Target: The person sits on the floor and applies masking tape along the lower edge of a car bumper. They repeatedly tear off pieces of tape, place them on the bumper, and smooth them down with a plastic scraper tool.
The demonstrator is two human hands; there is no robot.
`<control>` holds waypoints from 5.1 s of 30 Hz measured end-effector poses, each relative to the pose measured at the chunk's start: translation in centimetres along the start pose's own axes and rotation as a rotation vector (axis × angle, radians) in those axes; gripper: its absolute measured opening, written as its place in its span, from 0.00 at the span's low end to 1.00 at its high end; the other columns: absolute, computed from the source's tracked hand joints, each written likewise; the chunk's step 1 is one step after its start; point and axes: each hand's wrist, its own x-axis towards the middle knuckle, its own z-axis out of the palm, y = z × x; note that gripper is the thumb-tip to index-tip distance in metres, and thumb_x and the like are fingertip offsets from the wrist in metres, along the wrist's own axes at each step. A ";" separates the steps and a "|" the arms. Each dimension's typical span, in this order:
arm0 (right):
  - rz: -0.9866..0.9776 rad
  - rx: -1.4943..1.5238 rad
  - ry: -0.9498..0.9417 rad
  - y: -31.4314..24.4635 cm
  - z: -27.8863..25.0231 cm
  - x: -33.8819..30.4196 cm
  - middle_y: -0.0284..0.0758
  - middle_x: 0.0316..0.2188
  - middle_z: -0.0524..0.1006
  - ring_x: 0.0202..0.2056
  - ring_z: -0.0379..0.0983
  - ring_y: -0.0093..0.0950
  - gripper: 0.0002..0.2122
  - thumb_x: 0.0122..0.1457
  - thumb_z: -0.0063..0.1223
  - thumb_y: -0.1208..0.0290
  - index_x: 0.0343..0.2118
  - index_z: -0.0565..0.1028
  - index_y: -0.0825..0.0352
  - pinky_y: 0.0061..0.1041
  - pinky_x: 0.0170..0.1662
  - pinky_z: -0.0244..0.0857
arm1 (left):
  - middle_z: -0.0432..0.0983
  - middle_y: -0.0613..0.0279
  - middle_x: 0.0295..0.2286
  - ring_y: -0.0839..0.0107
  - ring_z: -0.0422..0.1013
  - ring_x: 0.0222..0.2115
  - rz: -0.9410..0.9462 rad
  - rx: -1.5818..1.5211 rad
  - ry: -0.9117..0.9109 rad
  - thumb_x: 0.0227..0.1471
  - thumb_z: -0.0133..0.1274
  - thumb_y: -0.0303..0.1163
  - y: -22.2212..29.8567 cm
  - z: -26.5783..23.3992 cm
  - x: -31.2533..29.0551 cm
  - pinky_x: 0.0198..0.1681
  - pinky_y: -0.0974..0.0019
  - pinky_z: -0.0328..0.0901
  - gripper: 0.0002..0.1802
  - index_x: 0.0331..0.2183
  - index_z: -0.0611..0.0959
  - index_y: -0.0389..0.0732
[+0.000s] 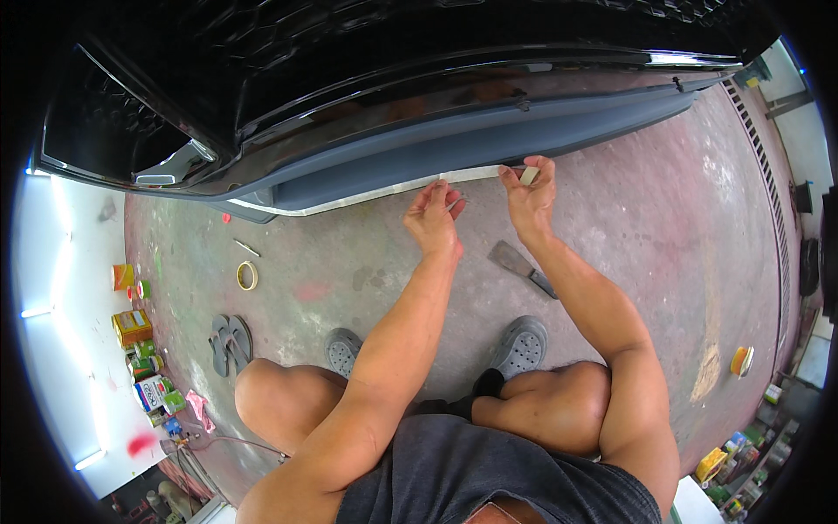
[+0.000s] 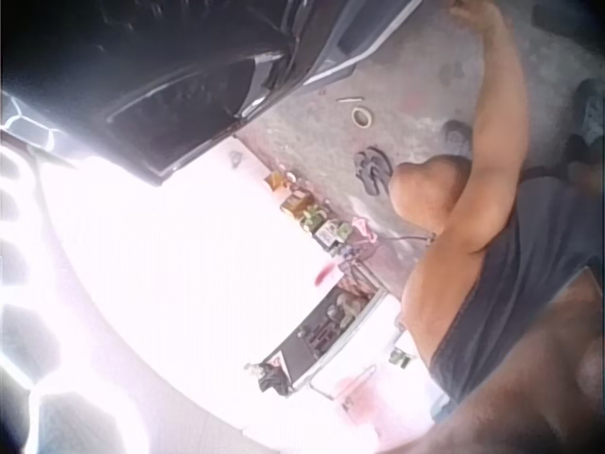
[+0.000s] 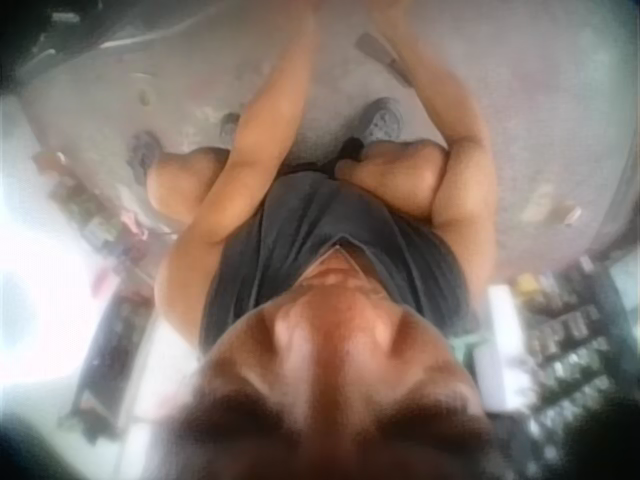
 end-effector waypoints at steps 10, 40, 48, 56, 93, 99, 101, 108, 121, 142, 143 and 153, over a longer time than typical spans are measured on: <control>0.047 0.064 -0.003 0.1 -0.1 0.3 0.36 0.32 0.80 0.34 0.75 0.23 0.18 0.58 0.62 0.81 0.47 0.66 0.65 0.25 0.40 0.69 | 0.79 0.65 0.26 0.75 0.75 0.25 0.031 -0.027 0.067 0.55 0.65 0.27 -0.3 0.7 -0.1 0.28 0.69 0.73 0.06 0.30 0.84 0.37; 0.027 -0.001 0.069 0.3 0.9 1.0 0.31 0.32 0.75 0.34 0.70 0.22 0.17 0.53 0.66 0.80 0.43 0.69 0.66 0.24 0.40 0.66 | 0.80 0.62 0.25 0.73 0.76 0.24 -0.009 -0.095 0.119 0.56 0.61 0.26 0.0 0.8 -0.4 0.29 0.69 0.75 0.05 0.29 0.85 0.35; 0.022 -0.026 0.094 0.8 0.8 1.3 0.37 0.31 0.77 0.35 0.73 0.28 0.20 0.52 0.64 0.76 0.45 0.67 0.67 0.31 0.43 0.68 | 0.79 0.62 0.24 0.74 0.75 0.23 -0.017 -0.094 0.095 0.56 0.64 0.27 -0.3 1.3 0.1 0.28 0.69 0.74 0.07 0.27 0.84 0.36; 0.015 -0.081 0.092 0.1 0.5 1.4 0.38 0.32 0.77 0.36 0.73 0.29 0.20 0.51 0.65 0.75 0.44 0.68 0.68 0.30 0.44 0.68 | 0.79 0.62 0.26 0.73 0.76 0.25 -0.057 -0.049 0.086 0.56 0.64 0.28 -0.2 1.2 0.1 0.30 0.66 0.78 0.07 0.29 0.82 0.39; 0.044 -0.022 0.111 0.8 0.8 1.8 0.32 0.32 0.76 0.32 0.69 0.21 0.18 0.50 0.67 0.78 0.42 0.71 0.67 0.24 0.36 0.65 | 0.78 0.65 0.22 0.76 0.72 0.21 0.028 -0.034 0.151 0.56 0.64 0.27 -0.1 2.1 0.4 0.26 0.71 0.71 0.09 0.25 0.83 0.38; 0.080 0.002 0.095 -0.1 0.6 1.6 0.35 0.31 0.77 0.33 0.71 0.25 0.19 0.50 0.68 0.76 0.42 0.70 0.68 0.27 0.39 0.67 | 0.78 0.64 0.23 0.75 0.73 0.22 0.017 -0.026 0.153 0.55 0.64 0.27 0.1 2.0 0.3 0.27 0.69 0.72 0.08 0.26 0.83 0.38; 0.101 0.023 0.086 -0.3 0.7 1.6 0.36 0.31 0.77 0.34 0.72 0.27 0.19 0.50 0.68 0.75 0.42 0.70 0.68 0.27 0.41 0.68 | 0.78 0.63 0.23 0.75 0.73 0.22 0.026 -0.032 0.149 0.55 0.63 0.27 0.1 2.0 0.3 0.26 0.69 0.72 0.08 0.26 0.83 0.38; 0.076 -0.006 0.085 0.2 1.1 1.7 0.32 0.32 0.76 0.32 0.69 0.22 0.19 0.50 0.67 0.79 0.44 0.70 0.68 0.24 0.36 0.64 | 0.77 0.64 0.21 0.76 0.73 0.21 0.051 -0.039 0.170 0.55 0.63 0.26 0.0 1.7 0.6 0.25 0.70 0.70 0.09 0.24 0.83 0.37; 0.194 0.071 0.076 0.2 0.9 2.3 0.36 0.30 0.80 0.29 0.71 0.21 0.19 0.52 0.65 0.79 0.45 0.69 0.68 0.22 0.33 0.64 | 0.78 0.64 0.24 0.75 0.74 0.22 0.014 -0.022 0.134 0.55 0.65 0.28 0.0 2.0 0.3 0.25 0.69 0.72 0.08 0.26 0.83 0.39; 0.202 0.111 0.064 -0.3 0.5 2.6 0.37 0.31 0.81 0.31 0.72 0.22 0.19 0.53 0.66 0.79 0.45 0.69 0.68 0.23 0.35 0.64 | 0.79 0.63 0.23 0.74 0.74 0.22 -0.055 -0.033 0.116 0.55 0.59 0.27 0.9 2.1 -0.1 0.25 0.69 0.71 0.07 0.25 0.83 0.37; 0.201 0.093 0.064 -0.3 0.5 2.6 0.37 0.31 0.81 0.30 0.72 0.22 0.19 0.53 0.66 0.79 0.45 0.69 0.68 0.22 0.35 0.64 | 0.79 0.63 0.23 0.74 0.74 0.22 -0.054 -0.032 0.114 0.55 0.59 0.27 0.8 2.1 -0.1 0.25 0.69 0.71 0.07 0.25 0.83 0.37; 0.166 0.058 0.078 0.3 0.4 2.7 0.35 0.29 0.80 0.29 0.71 0.21 0.18 0.53 0.67 0.79 0.43 0.70 0.67 0.22 0.33 0.64 | 0.79 0.62 0.23 0.73 0.75 0.22 -0.016 -0.034 0.069 0.55 0.59 0.26 0.5 1.7 0.1 0.26 0.69 0.71 0.07 0.26 0.84 0.35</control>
